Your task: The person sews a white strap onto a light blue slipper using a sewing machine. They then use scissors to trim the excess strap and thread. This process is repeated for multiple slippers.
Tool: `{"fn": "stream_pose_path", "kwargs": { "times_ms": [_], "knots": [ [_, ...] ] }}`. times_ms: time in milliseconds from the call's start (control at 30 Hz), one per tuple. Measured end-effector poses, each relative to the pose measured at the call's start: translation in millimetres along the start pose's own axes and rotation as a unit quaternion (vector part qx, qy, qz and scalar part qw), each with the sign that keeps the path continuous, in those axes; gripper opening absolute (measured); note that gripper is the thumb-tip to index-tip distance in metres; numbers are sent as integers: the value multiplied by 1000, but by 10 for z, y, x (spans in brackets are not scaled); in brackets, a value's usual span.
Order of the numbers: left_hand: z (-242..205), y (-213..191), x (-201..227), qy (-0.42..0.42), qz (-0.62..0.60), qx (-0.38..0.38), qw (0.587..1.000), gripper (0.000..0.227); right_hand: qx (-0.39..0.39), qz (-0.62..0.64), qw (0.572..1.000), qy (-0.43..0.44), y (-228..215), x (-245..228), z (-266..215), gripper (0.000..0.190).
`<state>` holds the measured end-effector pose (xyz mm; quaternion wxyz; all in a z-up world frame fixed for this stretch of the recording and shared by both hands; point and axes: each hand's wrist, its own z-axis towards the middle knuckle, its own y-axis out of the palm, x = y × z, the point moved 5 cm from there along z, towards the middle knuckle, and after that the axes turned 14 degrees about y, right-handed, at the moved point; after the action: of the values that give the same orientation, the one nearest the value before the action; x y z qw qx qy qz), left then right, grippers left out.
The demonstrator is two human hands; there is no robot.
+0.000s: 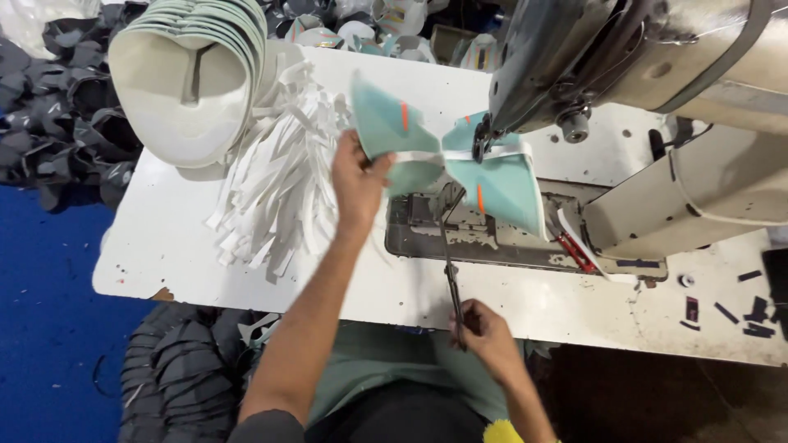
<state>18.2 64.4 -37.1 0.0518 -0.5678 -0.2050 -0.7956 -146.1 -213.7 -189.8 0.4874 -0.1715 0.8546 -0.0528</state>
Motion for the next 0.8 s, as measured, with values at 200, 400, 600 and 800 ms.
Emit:
{"fn": "stream_pose_path", "kwargs": {
  "times_ms": [200,400,600,800],
  "knots": [
    [-87,-38,121,215,114,-42,969,36,114,-85,985,-96,44,-777,-59,29],
    [-98,-58,264,215,153,-20,964,42,17,130,984,-122,72,-1065,185,19],
    [170,55,421,220,218,-48,950,46,-13,168,982,-84,205,-923,63,30],
    [480,602,398,429,187,-198,861,75,116,-197,973,34,70,-1053,4,34]
  ]
}}
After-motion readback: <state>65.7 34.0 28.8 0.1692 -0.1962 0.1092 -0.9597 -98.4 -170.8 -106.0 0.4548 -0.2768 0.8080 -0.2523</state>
